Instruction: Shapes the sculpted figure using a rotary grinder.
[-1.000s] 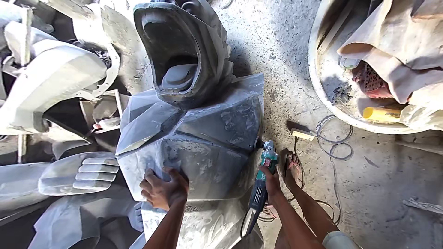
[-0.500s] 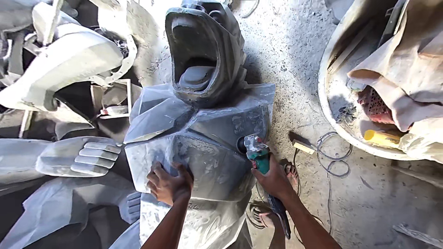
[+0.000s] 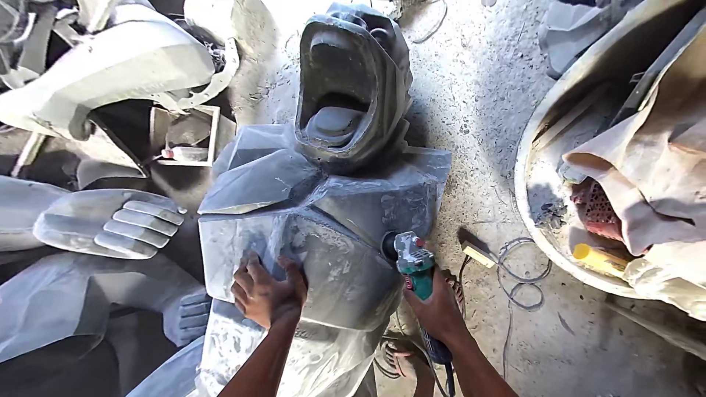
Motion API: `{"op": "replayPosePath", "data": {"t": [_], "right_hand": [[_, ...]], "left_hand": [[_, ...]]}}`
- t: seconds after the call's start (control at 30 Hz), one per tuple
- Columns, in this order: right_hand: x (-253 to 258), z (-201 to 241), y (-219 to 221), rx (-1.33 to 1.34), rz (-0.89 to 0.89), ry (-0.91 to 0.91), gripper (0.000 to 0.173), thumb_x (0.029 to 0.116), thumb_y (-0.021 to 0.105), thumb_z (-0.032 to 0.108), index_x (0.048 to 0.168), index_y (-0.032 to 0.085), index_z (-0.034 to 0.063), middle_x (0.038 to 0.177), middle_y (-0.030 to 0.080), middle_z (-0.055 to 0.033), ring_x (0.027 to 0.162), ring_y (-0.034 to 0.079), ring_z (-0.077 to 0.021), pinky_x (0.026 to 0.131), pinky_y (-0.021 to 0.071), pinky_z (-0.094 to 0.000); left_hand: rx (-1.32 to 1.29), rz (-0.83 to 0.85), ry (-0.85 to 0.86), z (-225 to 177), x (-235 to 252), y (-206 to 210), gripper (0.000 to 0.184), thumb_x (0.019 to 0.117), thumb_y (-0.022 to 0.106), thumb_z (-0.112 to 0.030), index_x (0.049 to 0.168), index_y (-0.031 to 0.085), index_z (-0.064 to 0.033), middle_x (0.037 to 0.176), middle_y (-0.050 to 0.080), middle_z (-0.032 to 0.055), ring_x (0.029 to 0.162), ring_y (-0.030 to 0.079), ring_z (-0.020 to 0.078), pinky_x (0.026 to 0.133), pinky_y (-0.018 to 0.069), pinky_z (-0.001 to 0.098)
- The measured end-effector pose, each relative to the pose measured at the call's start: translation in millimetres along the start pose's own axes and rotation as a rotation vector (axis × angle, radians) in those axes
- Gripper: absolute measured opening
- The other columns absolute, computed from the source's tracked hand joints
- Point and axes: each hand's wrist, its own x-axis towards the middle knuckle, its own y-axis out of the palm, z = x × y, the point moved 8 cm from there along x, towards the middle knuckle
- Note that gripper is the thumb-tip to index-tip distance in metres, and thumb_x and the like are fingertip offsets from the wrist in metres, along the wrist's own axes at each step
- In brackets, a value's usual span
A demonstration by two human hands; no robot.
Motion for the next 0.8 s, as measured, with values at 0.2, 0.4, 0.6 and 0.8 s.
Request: {"op": "replayPosePath", "data": {"t": [0.2,0.4,0.6,0.8], "right_hand": [[14.6,-30.3,-12.8,-0.016,-0.029,0.044,0.090,0.0807,0.074,0.057,0.150,0.044,0.0088,0.110,0.072,-0.0065,0.099,0.072,-0.0180,0.088,0.0601,-0.0444],[58.9,-33.0,-51.4,-0.036,-0.093,0.121,0.079,0.0854,0.075,0.048,0.147,0.044,0.0095,0.104,0.071,-0.0111,0.093,0.072,-0.0235,0.084,0.0596,-0.0485],[52.7,10.8,-16.4,0.064,0.057,-0.035,0.083,0.0816,0.077,0.054,0.146,0.047,0.0114,0.111,0.070,-0.0054,0.098,0.070,-0.0146,0.089,0.0602,-0.0401],[77.0,24.7,-28.6,0.028,0.016,0.058,0.083,0.0838,0.077,0.052,0.148,0.044,0.0135,0.108,0.070,-0.0121,0.096,0.071,-0.0252,0.085,0.0589,-0.0517]], "left_hand": [[-0.013,0.007,-0.007,2.1,1.8,3.0,0.075,0.0924,0.040,-0.064,0.150,0.051,-0.0177,0.150,0.051,0.0177,0.139,0.048,0.0395,0.110,0.0381,0.0601],[-0.015,0.001,-0.006,0.1,0.4,3.3,0.077,0.0928,0.036,-0.066,0.150,0.051,-0.0168,0.150,0.051,0.0191,0.138,0.048,0.0405,0.110,0.0375,0.0608],[-0.008,-0.003,-0.016,3.1,1.5,5.0,0.076,0.0920,0.037,-0.066,0.149,0.052,-0.0175,0.149,0.052,0.0174,0.138,0.048,0.0397,0.109,0.0378,0.0606],[-0.029,0.002,-0.016,0.9,2.2,2.3,0.076,0.0918,0.037,-0.065,0.149,0.052,-0.0167,0.150,0.051,0.0181,0.138,0.048,0.0405,0.109,0.0374,0.0621]]}}
